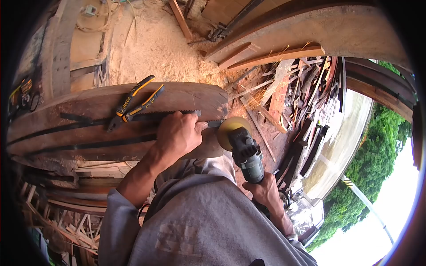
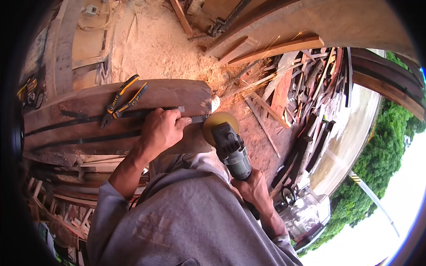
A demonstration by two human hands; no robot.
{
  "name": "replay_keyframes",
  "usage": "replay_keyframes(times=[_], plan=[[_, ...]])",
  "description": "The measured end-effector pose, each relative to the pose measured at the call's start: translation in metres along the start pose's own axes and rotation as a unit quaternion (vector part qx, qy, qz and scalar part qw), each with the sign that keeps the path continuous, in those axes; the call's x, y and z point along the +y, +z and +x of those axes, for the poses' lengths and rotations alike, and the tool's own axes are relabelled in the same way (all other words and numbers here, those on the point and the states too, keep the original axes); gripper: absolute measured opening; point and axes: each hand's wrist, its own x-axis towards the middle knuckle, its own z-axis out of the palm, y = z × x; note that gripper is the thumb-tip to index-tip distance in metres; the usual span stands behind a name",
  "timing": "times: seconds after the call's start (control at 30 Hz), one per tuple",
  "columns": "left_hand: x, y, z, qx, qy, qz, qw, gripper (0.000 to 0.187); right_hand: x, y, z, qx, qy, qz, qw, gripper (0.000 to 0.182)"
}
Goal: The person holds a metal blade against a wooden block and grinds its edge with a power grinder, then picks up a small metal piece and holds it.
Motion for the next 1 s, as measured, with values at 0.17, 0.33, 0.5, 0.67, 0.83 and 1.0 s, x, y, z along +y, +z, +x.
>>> replay_keyframes(times=[0.17, 0.33, 0.5, 0.67, 0.83, 1.0], plan=[[0.001, 0.001, -0.001, -0.004, -0.012, 0.0, 1.0, 0.029, 0.005, 0.002, -0.001, 0.019, -0.035, 0.014, 0.999, 0.032], [-0.001, 0.001, 0.0, -0.001, -0.009, 0.002, 1.0, 0.029, 0.0, -0.003, -0.001, 0.005, -0.036, -0.002, 0.999, 0.03], [-0.001, 0.001, 0.001, -0.012, -0.007, -0.002, 1.0, 0.028, 0.001, -0.004, 0.001, 0.004, -0.023, -0.013, 1.0, 0.028], [0.001, 0.001, 0.0, -0.003, -0.003, -0.007, 1.0, 0.026, 0.003, -0.002, -0.001, 0.015, -0.031, -0.005, 0.999, 0.033], [-0.001, 0.002, 0.001, 0.003, 0.004, -0.002, 1.0, 0.027, 0.006, -0.004, 0.0, 0.009, -0.043, -0.015, 0.999, 0.034], [-0.009, 0.009, -0.001, 0.071, 0.049, -0.018, 0.996, 0.035, 0.011, -0.006, -0.008, 0.015, 0.006, -0.021, 1.0, 0.033]])
